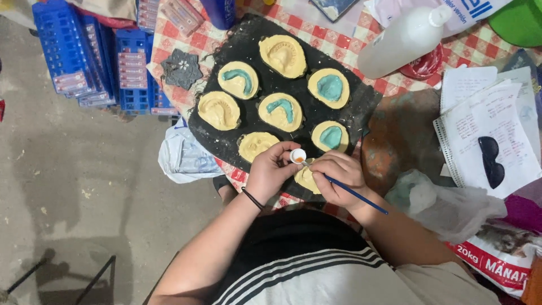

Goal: The person paints the inside of several yellow molds with a blue substance using a brush. They dip the brush into a small container and apply the paint to each mold cavity. Later, the person cleans the brush with a cloth.

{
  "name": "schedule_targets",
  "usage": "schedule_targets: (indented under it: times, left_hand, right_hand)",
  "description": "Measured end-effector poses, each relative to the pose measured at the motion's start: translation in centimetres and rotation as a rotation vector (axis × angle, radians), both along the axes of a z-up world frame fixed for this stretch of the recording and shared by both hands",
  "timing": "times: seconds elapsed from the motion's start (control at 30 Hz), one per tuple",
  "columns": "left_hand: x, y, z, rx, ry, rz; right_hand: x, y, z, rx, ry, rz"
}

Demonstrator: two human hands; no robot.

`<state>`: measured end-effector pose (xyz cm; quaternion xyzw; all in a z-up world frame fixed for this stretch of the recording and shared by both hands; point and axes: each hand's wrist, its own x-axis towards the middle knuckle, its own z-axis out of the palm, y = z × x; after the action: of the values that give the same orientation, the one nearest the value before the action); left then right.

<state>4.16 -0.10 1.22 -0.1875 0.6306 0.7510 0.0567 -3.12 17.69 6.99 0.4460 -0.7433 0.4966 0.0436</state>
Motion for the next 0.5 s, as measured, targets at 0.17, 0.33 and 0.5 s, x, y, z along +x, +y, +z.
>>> schedule_targets:
  times: [0.17, 0.33, 0.5]
  left_hand:
    - [1.2, -0.4, -0.4, 0.0, -0.005, 0.05]
    - [3.2, -1.0, -1.1, -0.003, -0.008, 0.118]
    - [4.7, -0.5, -0.4, -0.041, 0.001, 0.109]
  right_hand:
    - [-0.4, 1.0, -2.7, 0.088, -0.134, -0.047]
    - [-5.6, 0.1, -4.3, 0.475, -0.317, -0.205]
    - [-8.2, -5.6, -6.3, 0.153, 0.059, -0.043]
